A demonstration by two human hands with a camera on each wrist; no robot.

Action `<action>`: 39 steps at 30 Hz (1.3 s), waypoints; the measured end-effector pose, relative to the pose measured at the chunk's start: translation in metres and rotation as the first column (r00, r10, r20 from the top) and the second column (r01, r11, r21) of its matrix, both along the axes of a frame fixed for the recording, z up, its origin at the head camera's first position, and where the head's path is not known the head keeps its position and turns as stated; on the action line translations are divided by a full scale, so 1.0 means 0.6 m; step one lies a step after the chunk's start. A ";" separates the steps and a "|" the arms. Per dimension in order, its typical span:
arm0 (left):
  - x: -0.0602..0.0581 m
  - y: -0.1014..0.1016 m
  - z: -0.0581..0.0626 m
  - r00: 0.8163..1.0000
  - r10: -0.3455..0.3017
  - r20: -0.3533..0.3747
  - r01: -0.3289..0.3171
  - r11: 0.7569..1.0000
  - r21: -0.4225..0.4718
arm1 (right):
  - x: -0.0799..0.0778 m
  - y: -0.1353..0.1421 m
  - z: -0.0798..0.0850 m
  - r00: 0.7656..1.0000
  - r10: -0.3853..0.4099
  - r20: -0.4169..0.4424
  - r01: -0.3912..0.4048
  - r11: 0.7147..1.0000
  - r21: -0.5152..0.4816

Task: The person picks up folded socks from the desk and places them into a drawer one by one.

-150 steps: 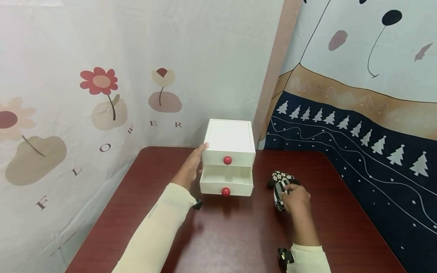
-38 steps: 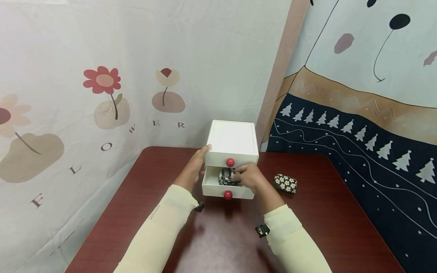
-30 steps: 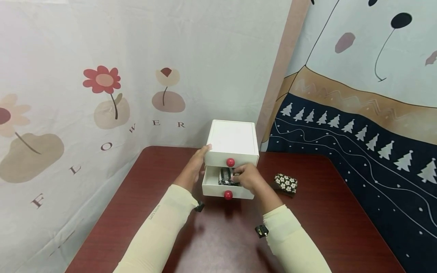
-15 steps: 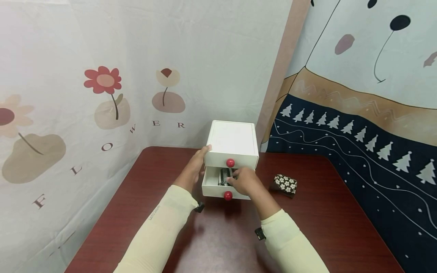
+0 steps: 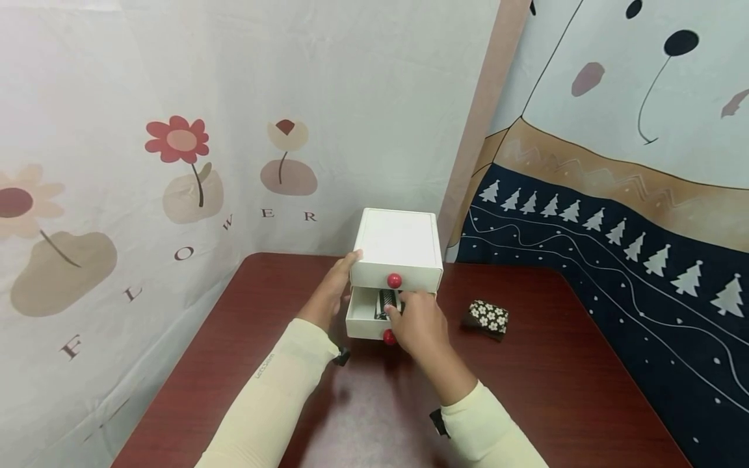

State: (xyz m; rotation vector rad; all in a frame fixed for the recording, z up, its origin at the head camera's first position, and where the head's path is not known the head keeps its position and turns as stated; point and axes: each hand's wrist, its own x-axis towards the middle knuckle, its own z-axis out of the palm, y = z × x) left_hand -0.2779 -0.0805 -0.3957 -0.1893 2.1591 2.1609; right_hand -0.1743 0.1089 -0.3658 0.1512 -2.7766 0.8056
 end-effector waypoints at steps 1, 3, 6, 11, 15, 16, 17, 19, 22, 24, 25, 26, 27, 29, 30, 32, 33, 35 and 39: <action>0.000 0.000 -0.001 1.000 0.001 0.000 -0.001 1.000 0.000 | 0.004 -0.002 -0.003 0.999 -0.006 -0.032 0.006 1.000 -0.001; 0.001 0.000 -0.002 1.000 0.001 0.003 -0.001 1.000 0.002 | 0.013 -0.006 -0.009 0.996 -0.021 -0.087 0.020 1.000 -0.010; 0.000 0.000 -0.001 1.000 0.000 0.001 0.000 1.000 0.001 | 0.022 -0.011 -0.018 0.988 -0.040 -0.152 0.035 0.999 -0.033; -0.001 -0.001 0.002 1.000 -0.005 0.000 0.005 1.000 -0.007 | 0.030 -0.011 -0.033 0.983 -0.085 -0.160 0.070 0.993 -0.097; 0.000 -0.002 0.004 1.000 -0.006 -0.002 0.006 1.000 -0.014 | 0.034 -0.014 -0.050 0.982 -0.106 -0.157 0.083 0.986 -0.142; 0.001 -0.002 0.004 1.000 -0.007 -0.002 0.007 1.000 -0.014 | 0.036 -0.015 -0.055 0.981 -0.112 -0.155 0.089 0.985 -0.147; 0.001 -0.002 0.004 1.000 -0.008 -0.001 0.008 1.000 -0.014 | 0.036 -0.016 -0.060 0.981 -0.115 -0.157 0.091 0.984 -0.152; 0.000 -0.002 0.003 1.000 -0.010 -0.001 0.010 1.000 -0.012 | 0.038 -0.018 -0.068 0.982 -0.126 -0.144 0.103 0.982 -0.156; 0.000 -0.002 0.002 1.000 -0.014 -0.002 0.014 1.000 -0.006 | 0.040 -0.019 -0.077 0.983 -0.137 -0.119 0.118 0.981 -0.155; 0.000 -0.001 0.001 1.000 -0.015 -0.004 0.015 1.000 -0.005 | 0.040 -0.019 -0.083 0.984 -0.146 -0.106 0.129 0.980 -0.150; -0.001 -0.002 0.001 1.000 -0.015 -0.006 0.015 1.000 -0.005 | 0.040 -0.020 -0.085 0.983 -0.150 -0.104 0.133 0.980 -0.150; -0.001 -0.002 0.002 1.000 -0.015 -0.008 0.015 1.000 -0.005 | 0.040 -0.020 -0.087 0.983 -0.154 -0.104 0.138 0.980 -0.146; -0.001 -0.002 0.002 1.000 -0.014 -0.009 0.014 1.000 -0.006 | 0.040 -0.020 -0.089 0.981 -0.159 -0.106 0.143 0.979 -0.144; -0.001 -0.001 0.001 1.000 -0.013 -0.010 0.013 1.000 -0.010 | 0.040 -0.019 -0.093 0.979 -0.173 -0.105 0.157 0.978 -0.138; 0.000 -0.001 0.002 1.000 -0.014 -0.009 0.014 1.000 -0.010 | 0.039 -0.020 -0.095 0.979 -0.178 -0.103 0.163 0.977 -0.136; 0.000 -0.002 0.002 1.000 -0.014 -0.008 0.014 1.000 -0.012 | 0.038 -0.020 -0.098 0.978 -0.185 -0.093 0.173 0.977 -0.124; 0.001 -0.002 0.002 1.000 -0.015 -0.006 0.015 1.000 -0.012 | 0.038 -0.020 -0.099 0.979 -0.187 -0.085 0.177 0.977 -0.117; 0.001 -0.002 0.002 1.000 -0.016 -0.007 0.016 1.000 -0.013 | 0.037 -0.020 -0.102 0.980 -0.190 -0.059 0.184 0.977 -0.104; 0.001 -0.003 0.001 1.000 -0.017 -0.014 0.017 1.000 -0.005 | 0.036 -0.022 -0.107 0.982 -0.190 -0.020 0.188 0.979 -0.071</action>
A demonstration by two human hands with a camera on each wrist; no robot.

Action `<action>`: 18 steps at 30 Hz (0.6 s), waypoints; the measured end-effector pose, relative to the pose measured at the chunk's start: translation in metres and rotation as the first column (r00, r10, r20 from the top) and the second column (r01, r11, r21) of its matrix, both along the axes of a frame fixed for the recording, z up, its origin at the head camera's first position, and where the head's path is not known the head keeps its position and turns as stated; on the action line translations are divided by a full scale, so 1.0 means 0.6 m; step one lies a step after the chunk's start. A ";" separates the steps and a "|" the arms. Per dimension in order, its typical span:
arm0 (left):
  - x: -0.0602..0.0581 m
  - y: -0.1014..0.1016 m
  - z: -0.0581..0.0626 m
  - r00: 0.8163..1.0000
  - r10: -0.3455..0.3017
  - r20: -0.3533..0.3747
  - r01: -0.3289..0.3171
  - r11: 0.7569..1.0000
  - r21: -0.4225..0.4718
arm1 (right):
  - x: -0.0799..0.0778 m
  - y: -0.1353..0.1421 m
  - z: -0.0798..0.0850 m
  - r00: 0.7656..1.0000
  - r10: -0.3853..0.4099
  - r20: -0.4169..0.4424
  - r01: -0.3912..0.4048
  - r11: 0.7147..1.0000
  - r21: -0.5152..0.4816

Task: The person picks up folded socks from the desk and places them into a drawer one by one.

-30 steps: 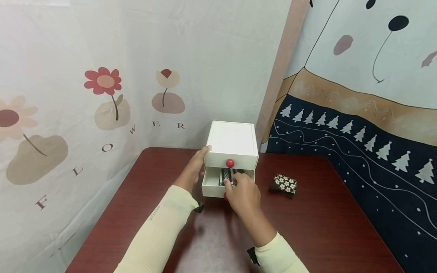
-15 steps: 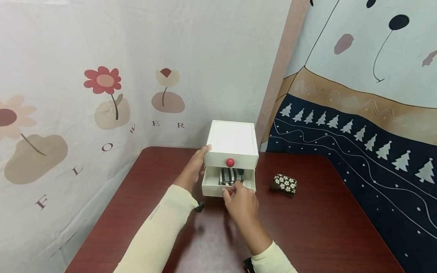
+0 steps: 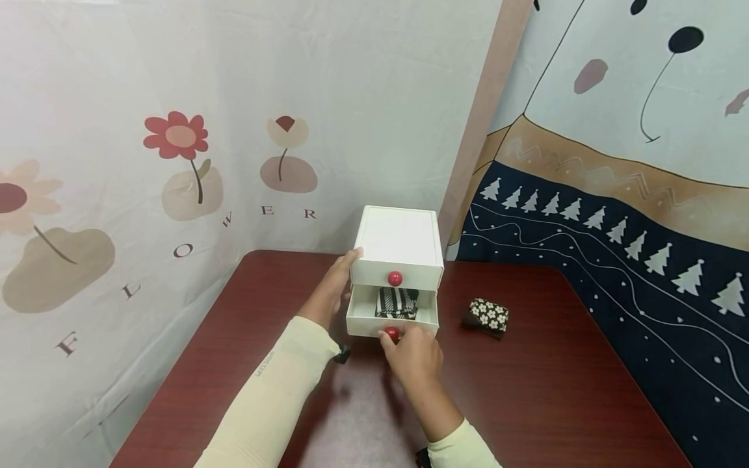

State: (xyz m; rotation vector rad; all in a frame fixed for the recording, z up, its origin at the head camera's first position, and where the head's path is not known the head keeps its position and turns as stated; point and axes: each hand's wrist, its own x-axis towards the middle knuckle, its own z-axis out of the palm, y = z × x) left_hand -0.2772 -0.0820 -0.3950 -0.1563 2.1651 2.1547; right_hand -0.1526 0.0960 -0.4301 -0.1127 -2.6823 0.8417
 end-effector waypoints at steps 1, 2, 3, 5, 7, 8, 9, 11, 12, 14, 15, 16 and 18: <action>0.000 0.000 0.000 1.000 0.000 -0.002 0.000 1.000 0.001 | -0.001 0.000 -0.002 1.000 -0.001 0.006 0.001 1.000 0.006; -0.001 0.000 0.000 1.000 -0.001 -0.001 0.001 1.000 0.003 | -0.001 -0.001 -0.002 1.000 -0.001 0.008 0.001 1.000 0.013; -0.001 0.001 0.000 1.000 -0.002 0.000 0.002 1.000 0.003 | -0.001 -0.002 -0.003 1.000 -0.002 0.004 0.002 1.000 0.019; -0.002 0.001 0.000 1.000 -0.003 0.000 0.003 1.000 -0.001 | -0.001 -0.003 -0.004 1.000 -0.003 -0.007 0.003 1.000 0.023; -0.003 0.001 0.000 1.000 -0.003 0.000 0.003 1.000 -0.004 | -0.002 -0.005 -0.005 1.000 -0.006 -0.018 0.006 1.000 0.020; -0.003 0.001 0.000 1.000 -0.004 -0.001 0.004 1.000 -0.005 | -0.003 -0.005 -0.005 1.000 -0.007 -0.024 0.007 1.000 0.016; -0.004 0.001 0.000 1.000 -0.004 -0.002 0.004 1.000 -0.003 | -0.004 -0.006 -0.005 1.000 -0.008 -0.029 0.008 1.000 0.012; -0.004 0.001 0.000 1.000 -0.003 -0.004 0.003 1.000 -0.001 | -0.007 -0.007 -0.005 0.999 -0.009 -0.041 0.009 1.000 0.004; -0.004 0.001 0.000 1.000 -0.001 -0.005 0.001 1.000 -0.001 | -0.008 -0.008 -0.006 0.999 -0.011 -0.042 0.011 1.000 -0.001; -0.005 0.001 -0.001 1.000 0.001 -0.003 -0.001 1.000 0.001 | -0.011 -0.009 -0.007 0.999 -0.015 -0.044 0.015 1.000 -0.009; -0.005 0.001 -0.001 1.000 0.002 0.000 -0.002 1.000 0.001 | -0.013 -0.010 -0.007 0.999 -0.017 -0.046 0.017 1.000 -0.013; -0.005 0.001 -0.001 1.000 0.003 0.002 -0.003 1.000 0.001 | -0.014 -0.010 -0.008 0.999 -0.020 -0.047 0.019 1.000 -0.019; -0.006 0.001 -0.002 1.000 0.005 0.006 -0.005 1.000 0.001 | -0.017 -0.011 -0.008 0.999 -0.023 -0.046 0.021 0.999 -0.029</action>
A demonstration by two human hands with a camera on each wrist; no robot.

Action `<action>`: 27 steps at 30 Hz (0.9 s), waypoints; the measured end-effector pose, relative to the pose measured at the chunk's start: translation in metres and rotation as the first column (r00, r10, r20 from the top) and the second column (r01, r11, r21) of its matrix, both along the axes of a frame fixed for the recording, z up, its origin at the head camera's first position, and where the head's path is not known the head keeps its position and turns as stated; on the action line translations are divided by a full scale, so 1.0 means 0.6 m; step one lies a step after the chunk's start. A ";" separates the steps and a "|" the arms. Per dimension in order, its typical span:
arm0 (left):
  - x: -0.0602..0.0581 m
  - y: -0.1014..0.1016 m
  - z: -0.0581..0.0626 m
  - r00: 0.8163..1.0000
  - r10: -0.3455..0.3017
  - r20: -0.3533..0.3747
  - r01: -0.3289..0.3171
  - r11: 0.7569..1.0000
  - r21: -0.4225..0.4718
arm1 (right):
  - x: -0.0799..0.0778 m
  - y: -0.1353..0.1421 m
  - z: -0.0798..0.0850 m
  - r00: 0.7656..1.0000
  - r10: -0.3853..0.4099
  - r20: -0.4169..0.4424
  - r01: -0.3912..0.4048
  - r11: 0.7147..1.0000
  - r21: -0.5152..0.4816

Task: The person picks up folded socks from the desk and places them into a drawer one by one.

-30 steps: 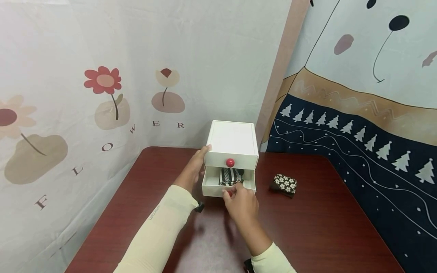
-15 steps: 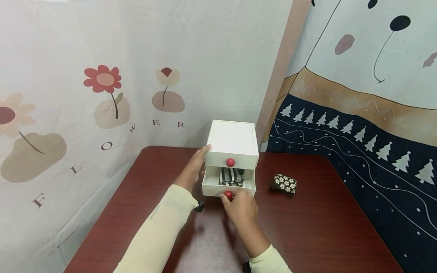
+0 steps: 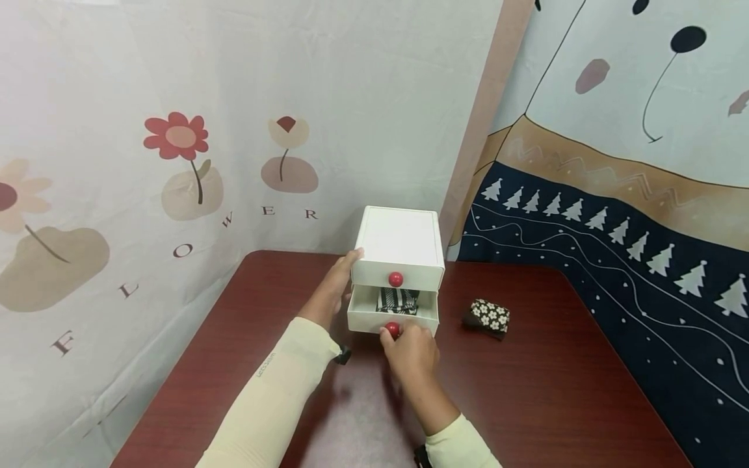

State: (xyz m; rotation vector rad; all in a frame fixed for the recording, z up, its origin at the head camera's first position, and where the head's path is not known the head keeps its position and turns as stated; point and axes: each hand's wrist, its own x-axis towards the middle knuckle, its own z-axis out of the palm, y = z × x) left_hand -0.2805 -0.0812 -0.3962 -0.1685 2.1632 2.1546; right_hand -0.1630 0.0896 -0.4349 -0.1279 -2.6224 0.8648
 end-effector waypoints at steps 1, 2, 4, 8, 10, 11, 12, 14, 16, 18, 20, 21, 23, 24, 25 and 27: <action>0.000 0.000 0.000 1.000 0.002 0.001 -0.002 1.000 0.000 | -0.002 0.000 0.000 1.000 0.001 -0.001 -0.001 1.000 -0.005; 0.000 0.000 0.000 1.000 0.004 0.002 -0.004 1.000 -0.001 | -0.004 0.000 0.001 1.000 0.002 -0.002 -0.002 1.000 -0.009; 0.001 0.000 0.000 1.000 0.007 0.000 -0.007 1.000 -0.005 | -0.010 0.000 0.000 1.000 0.004 0.002 -0.004 1.000 -0.015; 0.002 0.000 0.001 1.000 0.010 -0.001 -0.010 1.000 -0.012 | -0.022 0.000 -0.001 1.000 0.009 0.009 -0.009 1.000 -0.021; 0.002 0.000 0.001 1.000 0.008 -0.003 -0.008 1.000 -0.007 | -0.029 0.000 -0.002 1.000 0.010 0.013 -0.010 1.000 -0.024; 0.002 0.000 0.001 1.000 0.006 -0.005 -0.006 1.000 -0.004 | -0.032 0.000 -0.003 1.000 0.011 0.011 -0.011 1.000 -0.028; 0.002 -0.001 0.000 1.000 0.003 -0.006 -0.003 1.000 0.000 | -0.036 0.000 -0.004 1.000 0.013 0.011 -0.013 0.999 -0.031; 0.002 -0.001 0.000 1.000 -0.001 -0.005 0.001 1.000 0.000 | -0.043 0.001 -0.005 1.000 0.015 0.008 -0.014 0.999 -0.037; 0.001 -0.001 -0.001 1.000 0.000 -0.002 0.000 1.000 -0.005 | -0.050 0.002 -0.005 1.000 0.016 0.003 -0.016 0.999 -0.043; 0.002 0.000 -0.001 1.000 0.002 0.004 -0.002 1.000 -0.011 | -0.056 0.003 -0.005 1.000 0.017 0.004 -0.017 0.999 -0.048; 0.002 0.000 0.000 1.000 0.007 0.009 -0.007 1.000 -0.014 | -0.061 0.003 -0.004 1.000 0.017 0.004 -0.017 0.998 -0.053; 0.003 0.000 0.000 1.000 0.010 0.011 -0.010 1.000 -0.016 | -0.063 0.003 -0.004 1.000 0.018 0.002 -0.018 0.998 -0.055; 0.004 0.000 0.002 1.000 0.013 0.011 -0.013 1.000 -0.016 | -0.067 0.002 -0.003 1.000 0.018 0.003 -0.018 0.998 -0.056; 0.004 0.001 0.003 1.000 0.015 0.010 -0.015 1.000 -0.016 | -0.069 0.002 -0.003 1.000 0.018 0.002 -0.018 0.998 -0.057; 0.004 0.001 0.003 1.000 0.016 0.010 -0.016 1.000 -0.016 | -0.070 0.001 -0.003 1.000 0.017 0.001 -0.017 0.998 -0.057; 0.004 0.001 0.003 1.000 0.020 0.009 -0.020 1.000 -0.017 | -0.074 0.000 -0.004 1.000 0.015 0.001 -0.015 0.998 -0.058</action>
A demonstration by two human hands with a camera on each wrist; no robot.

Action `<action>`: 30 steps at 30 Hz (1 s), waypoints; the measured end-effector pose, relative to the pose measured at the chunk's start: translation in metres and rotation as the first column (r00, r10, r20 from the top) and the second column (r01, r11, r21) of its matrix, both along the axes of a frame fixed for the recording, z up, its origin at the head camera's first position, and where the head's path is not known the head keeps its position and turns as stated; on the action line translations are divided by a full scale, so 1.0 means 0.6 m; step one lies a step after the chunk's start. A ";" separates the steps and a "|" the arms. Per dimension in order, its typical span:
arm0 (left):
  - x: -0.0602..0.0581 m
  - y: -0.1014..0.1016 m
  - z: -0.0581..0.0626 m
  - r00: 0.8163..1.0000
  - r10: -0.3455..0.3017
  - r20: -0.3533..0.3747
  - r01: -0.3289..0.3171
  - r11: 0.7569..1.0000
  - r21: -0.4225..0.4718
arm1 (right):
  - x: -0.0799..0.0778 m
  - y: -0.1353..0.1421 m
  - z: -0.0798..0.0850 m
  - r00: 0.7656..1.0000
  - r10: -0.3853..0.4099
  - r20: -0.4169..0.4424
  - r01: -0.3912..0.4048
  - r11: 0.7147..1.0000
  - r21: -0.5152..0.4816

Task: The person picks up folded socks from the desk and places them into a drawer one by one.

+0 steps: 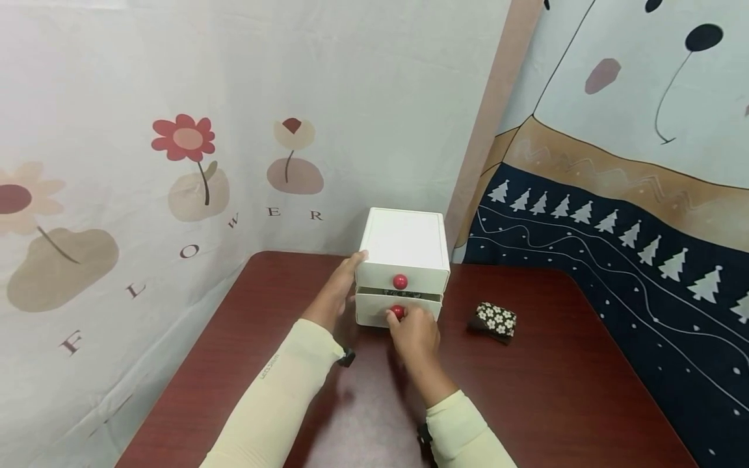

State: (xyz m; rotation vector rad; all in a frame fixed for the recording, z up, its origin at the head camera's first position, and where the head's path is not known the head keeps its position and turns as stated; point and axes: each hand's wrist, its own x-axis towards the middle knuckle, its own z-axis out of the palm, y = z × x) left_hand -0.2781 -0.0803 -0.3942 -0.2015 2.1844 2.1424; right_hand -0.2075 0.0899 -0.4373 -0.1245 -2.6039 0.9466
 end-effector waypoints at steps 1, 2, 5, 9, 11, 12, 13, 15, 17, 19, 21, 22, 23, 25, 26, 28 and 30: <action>0.000 0.000 0.000 1.000 0.001 0.000 -0.001 1.000 0.002 | -0.002 0.000 0.000 1.000 0.001 -0.001 -0.001 1.000 -0.001; 0.000 0.000 -0.001 1.000 0.003 0.001 -0.003 1.000 0.004 | -0.004 0.000 -0.001 1.000 0.002 -0.001 -0.002 1.000 -0.002; 0.000 0.000 -0.001 1.000 0.007 0.003 -0.007 1.000 0.005 | -0.009 -0.001 -0.003 1.000 0.002 -0.008 -0.002 1.000 -0.007; 0.001 -0.001 -0.002 1.000 0.004 0.000 -0.004 1.000 0.004 | -0.016 -0.001 -0.005 1.000 0.003 -0.014 -0.003 1.000 -0.003; 0.001 -0.001 -0.002 1.000 0.002 -0.003 -0.002 1.000 0.007 | -0.019 -0.001 -0.005 1.000 0.009 -0.016 -0.009 1.000 -0.004; 0.001 -0.001 -0.002 1.000 -0.001 -0.004 0.001 1.000 0.008 | -0.021 -0.001 -0.005 1.000 0.013 -0.016 -0.013 1.000 -0.005; 0.001 -0.001 -0.002 1.000 -0.002 -0.005 0.002 1.000 0.008 | -0.022 -0.001 -0.004 1.000 0.017 -0.019 -0.017 1.000 -0.006; 0.001 -0.002 -0.002 1.000 -0.005 -0.007 0.005 1.000 0.008 | -0.025 -0.001 -0.005 0.999 0.023 -0.023 -0.023 1.000 -0.009; 0.001 -0.001 -0.001 1.000 -0.006 -0.005 0.006 1.000 0.003 | -0.026 0.000 -0.005 0.999 0.024 -0.025 -0.025 1.000 -0.011; 0.001 0.000 -0.001 1.000 -0.005 -0.002 0.005 1.000 0.002 | -0.027 0.001 -0.005 0.999 0.024 -0.024 -0.024 1.000 -0.009; 0.000 0.000 0.000 1.000 -0.003 0.001 0.003 1.000 0.004 | -0.028 0.001 -0.005 1.000 0.024 -0.018 -0.024 1.000 -0.010; 0.000 0.000 0.000 1.000 -0.002 0.002 0.002 1.000 0.003 | -0.028 0.001 -0.005 1.000 0.023 -0.016 -0.023 1.000 -0.010; -0.001 0.001 0.000 1.000 -0.003 0.003 0.003 1.000 0.004 | -0.028 0.001 -0.005 1.000 0.023 -0.013 -0.023 1.000 -0.011; -0.001 0.001 0.001 1.000 -0.005 0.002 0.005 1.000 0.004 | -0.027 0.002 -0.005 1.000 0.022 -0.012 -0.022 1.000 -0.011; -0.001 0.001 0.001 1.000 -0.007 0.002 0.007 1.000 0.004 | -0.027 0.002 -0.004 1.000 0.022 -0.011 -0.022 1.000 -0.012; 0.000 0.001 0.001 1.000 -0.009 0.000 0.009 1.000 0.001 | -0.027 0.001 -0.003 1.000 0.023 -0.012 -0.023 1.000 -0.015; -0.001 0.000 0.001 1.000 -0.011 -0.002 0.011 1.000 0.002 | -0.027 0.000 -0.003 1.000 0.024 -0.012 -0.024 1.000 -0.014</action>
